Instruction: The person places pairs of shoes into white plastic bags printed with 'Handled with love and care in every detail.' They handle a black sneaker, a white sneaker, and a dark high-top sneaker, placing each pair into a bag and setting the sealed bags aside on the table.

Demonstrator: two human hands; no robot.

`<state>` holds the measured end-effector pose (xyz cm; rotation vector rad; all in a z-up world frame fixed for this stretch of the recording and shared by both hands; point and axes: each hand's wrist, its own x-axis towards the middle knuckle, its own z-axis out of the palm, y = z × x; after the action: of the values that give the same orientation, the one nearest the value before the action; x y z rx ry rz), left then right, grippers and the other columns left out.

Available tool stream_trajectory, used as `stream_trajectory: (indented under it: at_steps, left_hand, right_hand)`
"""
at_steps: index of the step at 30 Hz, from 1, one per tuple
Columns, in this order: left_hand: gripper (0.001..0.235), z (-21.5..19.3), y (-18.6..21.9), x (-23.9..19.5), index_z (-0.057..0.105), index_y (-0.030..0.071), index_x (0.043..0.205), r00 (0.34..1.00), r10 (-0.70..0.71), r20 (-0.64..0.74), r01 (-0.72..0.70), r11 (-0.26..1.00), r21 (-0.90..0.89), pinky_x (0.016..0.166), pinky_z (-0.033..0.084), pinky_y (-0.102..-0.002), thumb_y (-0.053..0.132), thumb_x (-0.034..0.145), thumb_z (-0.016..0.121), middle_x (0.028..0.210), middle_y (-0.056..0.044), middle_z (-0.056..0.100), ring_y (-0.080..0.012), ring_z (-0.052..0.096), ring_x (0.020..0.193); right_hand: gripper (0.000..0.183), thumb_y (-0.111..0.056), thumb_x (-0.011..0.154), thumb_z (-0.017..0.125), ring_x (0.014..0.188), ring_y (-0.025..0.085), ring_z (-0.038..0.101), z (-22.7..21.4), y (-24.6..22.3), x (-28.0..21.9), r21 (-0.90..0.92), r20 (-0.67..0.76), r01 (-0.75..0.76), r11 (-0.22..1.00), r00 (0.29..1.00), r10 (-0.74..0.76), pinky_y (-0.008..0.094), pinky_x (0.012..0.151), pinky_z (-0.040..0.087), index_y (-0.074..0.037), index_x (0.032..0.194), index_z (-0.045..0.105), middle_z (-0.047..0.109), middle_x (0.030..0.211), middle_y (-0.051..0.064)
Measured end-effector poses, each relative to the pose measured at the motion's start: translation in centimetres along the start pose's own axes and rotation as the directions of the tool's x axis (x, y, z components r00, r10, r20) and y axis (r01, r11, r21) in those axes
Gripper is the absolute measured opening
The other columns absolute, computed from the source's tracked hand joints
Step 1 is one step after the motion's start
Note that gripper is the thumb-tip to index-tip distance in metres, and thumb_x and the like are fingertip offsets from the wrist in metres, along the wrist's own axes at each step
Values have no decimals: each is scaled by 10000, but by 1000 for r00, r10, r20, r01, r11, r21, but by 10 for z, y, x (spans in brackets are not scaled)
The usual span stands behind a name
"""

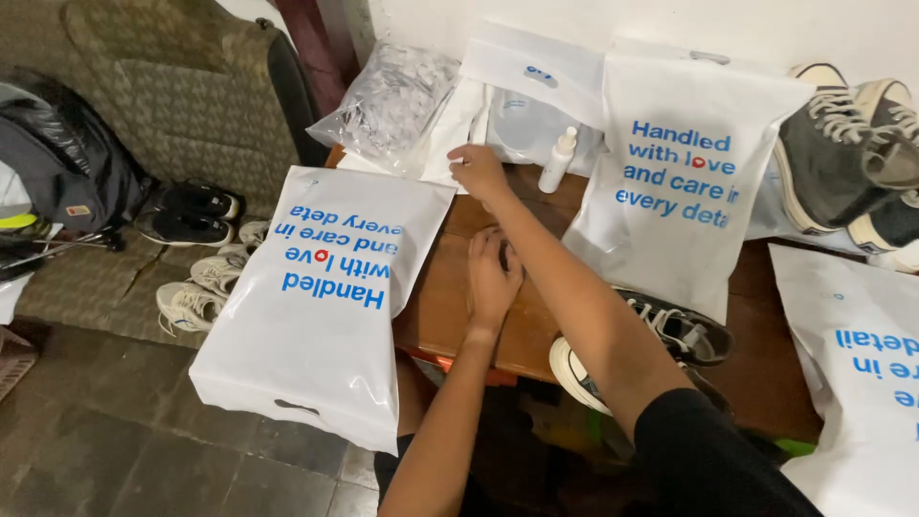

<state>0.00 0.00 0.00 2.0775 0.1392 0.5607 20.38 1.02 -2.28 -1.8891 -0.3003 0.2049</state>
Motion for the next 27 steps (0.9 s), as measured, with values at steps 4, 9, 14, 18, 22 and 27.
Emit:
stream_trajectory:
  at_steps: [4, 9, 14, 18, 22, 27]
  left_hand:
    - [227, 5, -7, 0, 663, 18, 1145, 1000, -2, 5, 3, 999, -37, 1036, 531, -451, 89, 948, 573, 1235, -178, 603, -363, 587, 1249]
    - [185, 3, -5, 0, 657, 21, 1088, 992, 89, -89, -93, 995, -43, 970, 551, -466, 42, 924, 574, 1160, -174, 626, -391, 623, 1174]
    - [227, 9, -13, -1, 658, 33, 1126, 993, 78, -86, -85, 994, -73, 987, 532, -422, 51, 933, 539, 1187, -137, 628, -319, 608, 1176]
    - [215, 4, -4, 0, 653, 42, 1127, 998, 36, -60, -38, 999, -39, 942, 565, -406, 41, 931, 564, 1161, -120, 632, -308, 644, 1141]
    - [204, 12, -13, 1, 655, 33, 1111, 994, 66, -90, -70, 996, -47, 946, 564, -425, 45, 922, 579, 1133, -137, 637, -343, 645, 1131]
    - [198, 7, -7, 0, 655, 27, 1098, 991, 74, -110, -80, 996, -46, 931, 568, -445, 36, 918, 574, 1123, -160, 641, -368, 653, 1114]
  right_hand:
    - [302, -113, 947, 638, 952, 234, 702, -8, -34, 9, 70, 22, -3, 998, 1000, 1, 355, 815, 606, -86, 1232, 733, 641, 1163, 194]
    - [327, -60, 971, 517, 964, 190, 708, -19, -72, 15, 8, 199, 92, 996, 976, -92, 317, 829, 622, -58, 1213, 736, 688, 1095, 166]
    - [251, -40, 968, 526, 1042, 238, 716, -34, -92, 3, -62, 310, 153, 986, 942, -127, 367, 901, 556, -70, 1217, 514, 739, 1099, 139]
    - [298, 34, 867, 634, 1119, 354, 693, -46, -24, 31, -347, 351, 431, 833, 883, -311, 492, 946, 546, -105, 1131, 627, 728, 1108, 142]
    - [264, -91, 882, 749, 1260, 398, 616, -58, -54, -7, -510, 502, 456, 729, 846, -179, 518, 1083, 467, -131, 1138, 700, 722, 1235, 148]
    - [468, -190, 946, 740, 1314, 357, 576, -53, -32, 10, -653, 586, 495, 573, 810, -31, 489, 1115, 461, -121, 1396, 635, 632, 1405, 149]
